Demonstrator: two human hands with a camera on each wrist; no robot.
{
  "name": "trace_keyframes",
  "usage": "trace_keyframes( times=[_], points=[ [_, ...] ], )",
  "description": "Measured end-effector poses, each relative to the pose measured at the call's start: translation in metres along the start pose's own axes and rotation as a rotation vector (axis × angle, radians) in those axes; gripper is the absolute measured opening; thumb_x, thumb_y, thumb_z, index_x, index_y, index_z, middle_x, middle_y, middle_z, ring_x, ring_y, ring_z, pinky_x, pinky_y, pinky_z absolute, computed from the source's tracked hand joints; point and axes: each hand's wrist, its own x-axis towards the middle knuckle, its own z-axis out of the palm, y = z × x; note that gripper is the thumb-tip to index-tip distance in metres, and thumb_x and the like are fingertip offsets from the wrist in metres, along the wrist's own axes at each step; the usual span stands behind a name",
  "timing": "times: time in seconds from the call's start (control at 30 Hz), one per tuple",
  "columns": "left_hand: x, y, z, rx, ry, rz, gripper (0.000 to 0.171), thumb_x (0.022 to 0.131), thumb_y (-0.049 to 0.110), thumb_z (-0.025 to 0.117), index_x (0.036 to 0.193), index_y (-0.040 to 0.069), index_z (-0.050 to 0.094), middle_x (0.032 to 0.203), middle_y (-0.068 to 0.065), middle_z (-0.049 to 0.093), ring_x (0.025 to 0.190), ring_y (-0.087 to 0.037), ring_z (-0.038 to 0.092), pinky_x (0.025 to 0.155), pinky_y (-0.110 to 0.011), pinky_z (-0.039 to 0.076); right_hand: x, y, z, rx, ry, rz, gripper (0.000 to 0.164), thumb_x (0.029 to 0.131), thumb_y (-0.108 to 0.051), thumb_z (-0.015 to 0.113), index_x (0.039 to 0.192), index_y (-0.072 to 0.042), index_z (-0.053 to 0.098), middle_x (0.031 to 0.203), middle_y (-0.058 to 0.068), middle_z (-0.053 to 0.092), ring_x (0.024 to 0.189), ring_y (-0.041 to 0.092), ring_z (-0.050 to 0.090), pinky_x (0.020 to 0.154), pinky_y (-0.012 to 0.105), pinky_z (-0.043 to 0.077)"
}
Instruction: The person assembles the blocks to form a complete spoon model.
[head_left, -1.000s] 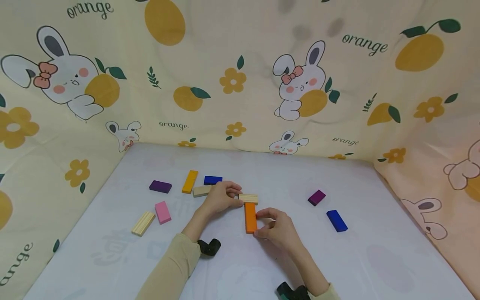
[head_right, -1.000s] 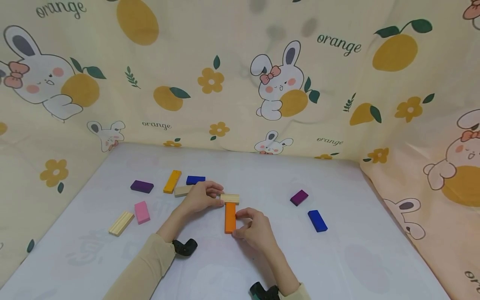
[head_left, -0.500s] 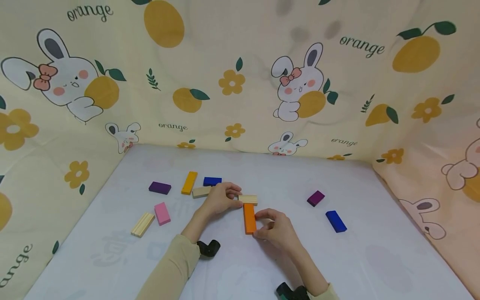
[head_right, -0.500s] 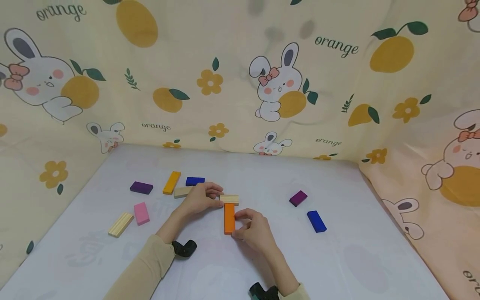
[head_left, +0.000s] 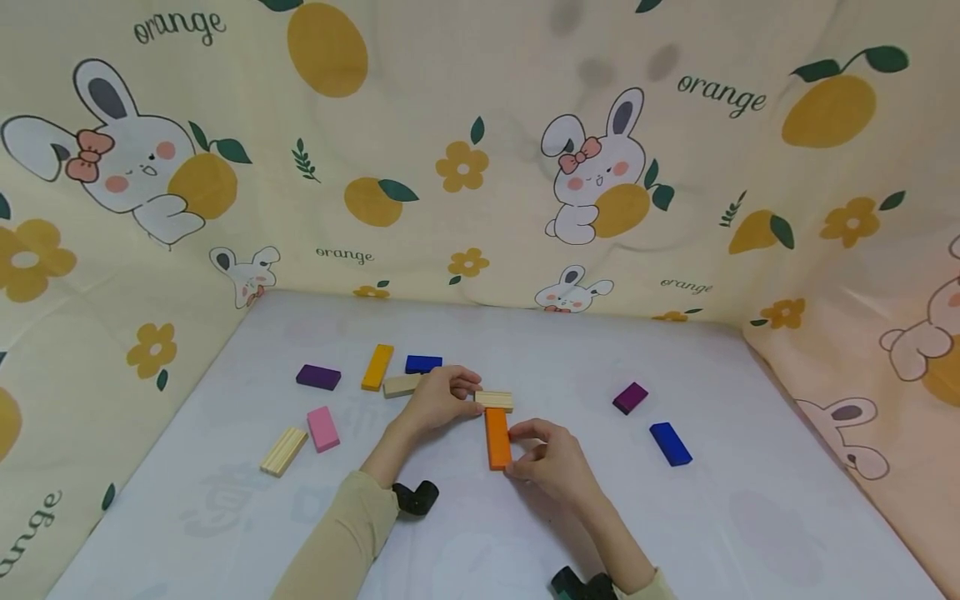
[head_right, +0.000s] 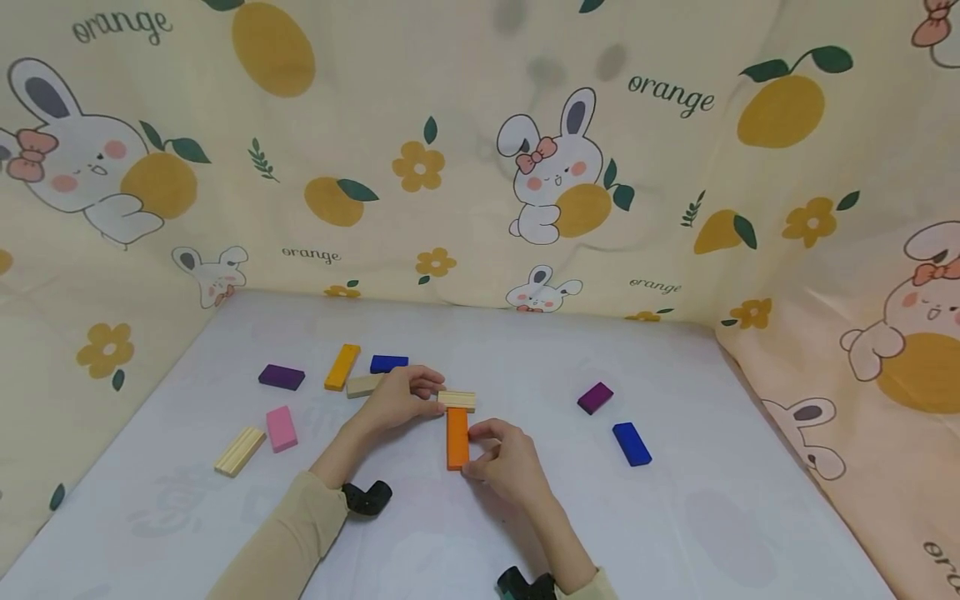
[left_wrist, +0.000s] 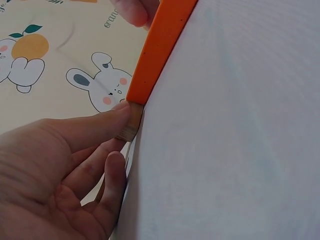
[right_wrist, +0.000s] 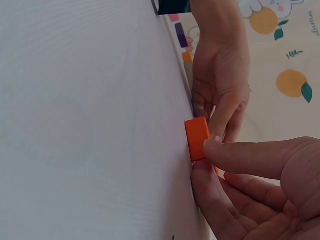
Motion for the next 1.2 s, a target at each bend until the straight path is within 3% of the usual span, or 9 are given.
trace_keyframes(
  times=[0.37, 0.63, 0.77, 0.97, 1.2],
  points=[
    [0.000, -0.003, -0.004, 0.015, -0.019, 0.009, 0.045, 0.081, 0.017, 0.083, 0.121, 0.010, 0.065, 0.108, 0.002, 0.068, 0.095, -0.020, 0.059, 0.088, -0.035, 0.051, 0.001, 0.001, 0.001, 0.022, -0.006, 0.007, 0.042, 0.078, -0.001, 0.081, 0.117, -0.004, 0.065, 0.118, 0.010, 0.064, 0.066, 0.020, 0.060, 0.066, 0.030, 0.055],
    [-0.031, 0.019, -0.006, 0.017, 0.007, 0.078, 0.054, 0.082, 0.021, 0.082, 0.132, 0.012, 0.061, 0.127, -0.003, 0.062, 0.103, -0.023, 0.058, 0.085, -0.036, 0.052, 0.001, 0.002, -0.002, 0.027, -0.024, -0.005, 0.044, 0.078, -0.005, 0.083, 0.118, -0.005, 0.066, 0.114, 0.009, 0.066, 0.070, 0.020, 0.064, 0.071, 0.031, 0.056],
    [-0.041, 0.024, 0.004, 0.065, -0.015, 0.098, 0.058, 0.084, 0.022, 0.081, 0.136, 0.014, 0.058, 0.126, -0.004, 0.062, 0.102, -0.025, 0.057, 0.081, -0.036, 0.051, 0.000, 0.003, -0.005, 0.020, -0.001, -0.013, 0.042, 0.078, -0.004, 0.083, 0.117, -0.006, 0.067, 0.110, 0.007, 0.067, 0.070, 0.020, 0.063, 0.070, 0.031, 0.055],
    [-0.041, 0.019, 0.020, 0.125, -0.053, 0.086, 0.057, 0.087, 0.026, 0.076, 0.139, 0.016, 0.056, 0.125, 0.000, 0.062, 0.097, -0.021, 0.057, 0.083, -0.039, 0.050, 0.000, 0.006, -0.007, 0.022, 0.001, -0.015, 0.041, 0.078, -0.004, 0.082, 0.116, -0.007, 0.067, 0.105, 0.007, 0.067, 0.068, 0.020, 0.062, 0.066, 0.030, 0.053],
    [-0.041, 0.016, 0.023, 0.153, -0.021, 0.103, 0.053, 0.084, 0.025, 0.079, 0.133, 0.014, 0.061, 0.107, 0.004, 0.065, 0.081, -0.017, 0.052, 0.068, -0.032, 0.044, 0.001, 0.006, -0.004, 0.010, -0.003, -0.030, 0.041, 0.078, -0.005, 0.082, 0.116, -0.006, 0.067, 0.107, 0.008, 0.067, 0.067, 0.020, 0.061, 0.064, 0.029, 0.053]
  ],
)
